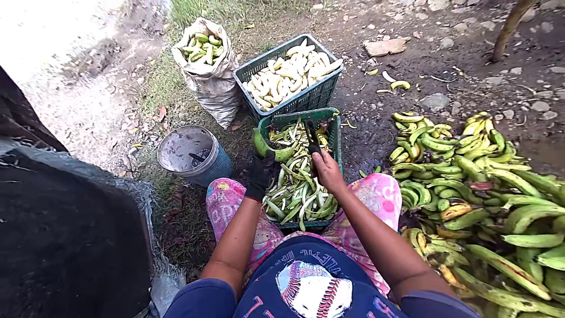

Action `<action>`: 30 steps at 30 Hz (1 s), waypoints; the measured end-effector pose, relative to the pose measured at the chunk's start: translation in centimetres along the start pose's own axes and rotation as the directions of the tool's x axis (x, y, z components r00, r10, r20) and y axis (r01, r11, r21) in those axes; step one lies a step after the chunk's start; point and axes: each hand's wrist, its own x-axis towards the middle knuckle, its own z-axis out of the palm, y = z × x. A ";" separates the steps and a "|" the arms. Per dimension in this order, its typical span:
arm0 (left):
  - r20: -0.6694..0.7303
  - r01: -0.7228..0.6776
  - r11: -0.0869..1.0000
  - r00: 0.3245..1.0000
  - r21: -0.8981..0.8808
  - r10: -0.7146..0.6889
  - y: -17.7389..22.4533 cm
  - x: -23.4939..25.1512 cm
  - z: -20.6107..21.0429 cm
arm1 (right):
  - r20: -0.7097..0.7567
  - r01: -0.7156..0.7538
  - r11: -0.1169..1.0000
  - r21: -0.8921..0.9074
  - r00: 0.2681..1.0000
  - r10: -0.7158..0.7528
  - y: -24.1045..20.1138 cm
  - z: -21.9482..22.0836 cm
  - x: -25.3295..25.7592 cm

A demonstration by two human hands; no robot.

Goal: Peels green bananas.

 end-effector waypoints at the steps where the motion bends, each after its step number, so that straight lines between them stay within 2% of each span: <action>1: 0.006 -0.024 1.000 1.000 0.007 0.024 0.4 -0.2 -0.2 | -0.048 0.132 0.990 0.057 0.990 -0.129 -1.5 0.6 0.1; 3: 0.049 -0.077 0.995 0.996 -0.059 0.080 1.2 -0.7 -0.6 | -0.115 0.276 0.958 0.074 0.957 -0.267 -2.2 1.8 0.5; 4: 0.062 -0.108 0.986 0.991 -0.129 0.117 1.3 -0.9 -0.7 | -0.105 0.248 0.968 0.020 0.964 -0.245 -0.7 2.4 0.6; 5: 0.081 -0.134 0.971 0.985 -0.200 0.152 1.6 -1.2 -0.8 | -0.036 0.125 0.990 -0.063 0.991 -0.128 1.9 3.0 0.6; 6: 0.092 -0.147 0.953 0.980 -0.265 0.177 1.9 -1.6 -0.9 | 0.098 -0.084 0.983 -0.164 0.990 0.101 5.2 3.4 0.3; 7: 0.113 -0.147 0.932 0.975 -0.331 0.194 2.3 -2.0 -1.0 | 0.229 -0.282 0.916 -0.287 0.908 0.351 8.5 3.8 -0.5; 8: 0.140 -0.129 0.902 0.969 -0.412 0.202 2.8 -2.2 -1.1 | 0.317 -0.398 0.834 -0.382 0.791 0.523 11.1 4.3 -1.6; 9: 0.163 -0.105 0.876 0.966 -0.471 0.203 3.4 -2.0 -1.1 | 0.359 -0.460 0.786 -0.414 0.711 0.605 12.5 4.8 -2.7; 10: 0.200 -0.075 0.864 0.959 -0.498 0.199 4.0 -1.6 -1.3 | 0.363 -0.496 0.776 -0.389 0.691 0.625 13.0 5.0 -3.5; 11: 0.243 -0.044 0.868 0.952 -0.495 0.186 4.4 -1.3 -1.5 | 0.342 -0.513 0.793 -0.328 0.718 0.606 12.7 4.8 -4.1; 13: 0.258 0.017 0.918 0.962 -0.396 0.093 4.6 -1.0 -1.7 | 0.231 -0.474 0.853 -0.221 0.824 0.518 11.1 3.6 -3.7; 16: 0.182 0.131 0.962 0.979 -0.241 -0.088 4.1 1.1 -0.6 | 0.124 -0.234 0.954 -0.188 0.958 0.259 8.4 1.2 -1.4; 17: 0.212 0.152 0.969 0.971 -0.196 -0.109 3.9 1.8 -0.3 | 0.140 -0.122 0.968 -0.220 0.978 0.155 7.4 0.4 -0.8; 19: 0.253 0.162 0.980 0.959 -0.114 -0.129 4.2 1.8 0.5 | 0.234 0.082 0.928 -0.364 0.972 0.005 5.6 -0.9 -0.1; 21: 0.251 0.126 0.992 0.961 -0.024 -0.116 4.8 0.6 1.4 | 0.310 0.209 0.847 -0.489 0.949 -0.055 4.2 -1.8 0.8; 22: 0.262 0.107 0.994 0.960 -0.004 -0.102 4.8 -0.2 1.9 | 0.304 0.240 0.813 -0.531 0.949 -0.082 3.8 -2.1 1.4; 25: 0.192 0.116 0.990 0.976 -0.084 -0.098 4.5 -3.0 4.6 | 0.119 0.250 0.688 -0.681 0.965 -0.232 2.9 -2.9 3.6; 26: 0.140 0.161 0.974 0.980 -0.157 -0.140 4.2 -3.8 5.7 | 0.039 0.219 0.647 -0.730 0.959 -0.281 2.8 -3.0 4.5; 28: 0.065 0.243 0.923 0.970 -0.298 -0.234 3.4 -4.9 7.1 | -0.094 0.112 0.639 -0.761 0.955 -0.280 2.8 -2.7 5.7; 30: 0.068 0.252 0.883 0.967 -0.395 -0.246 2.7 -5.3 7.2 | -0.167 0.059 0.668 -0.742 0.949 -0.269 3.1 -1.5 5.7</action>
